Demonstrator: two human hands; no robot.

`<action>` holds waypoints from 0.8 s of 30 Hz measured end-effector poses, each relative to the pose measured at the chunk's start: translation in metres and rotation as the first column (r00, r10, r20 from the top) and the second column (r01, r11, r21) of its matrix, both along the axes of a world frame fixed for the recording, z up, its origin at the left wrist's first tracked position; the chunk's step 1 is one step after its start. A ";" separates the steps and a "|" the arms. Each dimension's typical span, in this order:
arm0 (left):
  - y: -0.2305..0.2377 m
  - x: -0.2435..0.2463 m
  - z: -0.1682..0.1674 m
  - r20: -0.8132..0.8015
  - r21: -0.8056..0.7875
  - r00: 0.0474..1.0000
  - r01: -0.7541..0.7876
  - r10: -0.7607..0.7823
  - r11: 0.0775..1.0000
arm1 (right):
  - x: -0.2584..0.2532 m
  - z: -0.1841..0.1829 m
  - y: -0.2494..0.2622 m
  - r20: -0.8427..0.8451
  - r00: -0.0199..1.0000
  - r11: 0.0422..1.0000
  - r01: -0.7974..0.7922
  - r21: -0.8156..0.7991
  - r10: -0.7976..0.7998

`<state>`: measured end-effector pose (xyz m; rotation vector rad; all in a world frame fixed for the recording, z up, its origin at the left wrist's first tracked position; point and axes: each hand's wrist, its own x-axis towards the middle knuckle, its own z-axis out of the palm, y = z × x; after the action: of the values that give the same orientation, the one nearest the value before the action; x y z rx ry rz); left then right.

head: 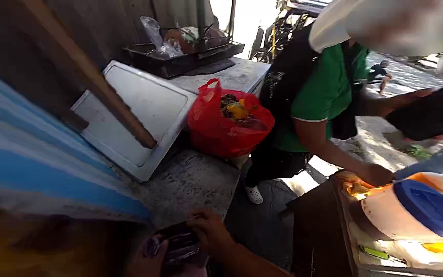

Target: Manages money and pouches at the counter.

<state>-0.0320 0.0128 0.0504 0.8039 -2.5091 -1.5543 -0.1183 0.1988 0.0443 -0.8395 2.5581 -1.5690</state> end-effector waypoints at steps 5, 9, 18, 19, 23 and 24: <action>-0.006 -0.004 0.029 0.219 -0.095 0.974 -0.045 0.065 0.994 | -0.002 -0.001 0.000 0.016 1.000 0.988 -0.025 0.154 0.022; -0.008 0.000 0.027 0.245 -0.064 0.970 0.010 0.006 0.998 | -0.001 -0.008 0.001 0.011 1.000 0.993 -0.024 0.114 0.023; -0.003 0.008 0.016 0.110 -0.022 0.985 -0.134 0.135 0.991 | -0.007 -0.003 -0.002 -0.022 0.994 0.990 -0.100 0.095 0.103; -0.002 0.008 0.015 0.086 -0.026 0.987 -0.134 0.136 0.991 | -0.008 -0.002 -0.002 -0.032 0.993 0.990 -0.113 0.088 0.116; -0.004 0.005 0.012 0.059 -0.022 0.992 -0.111 0.112 0.994 | -0.009 0.003 -0.004 -0.009 0.990 0.981 -0.137 0.139 0.139; -0.005 0.005 0.011 0.069 -0.017 0.992 -0.100 0.101 0.995 | -0.010 0.004 -0.005 0.002 0.990 0.978 -0.141 0.153 0.142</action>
<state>-0.0265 0.0082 0.0614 0.9831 -2.4806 -1.5019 -0.1282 0.1941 0.0484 -0.9886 2.5217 -1.3147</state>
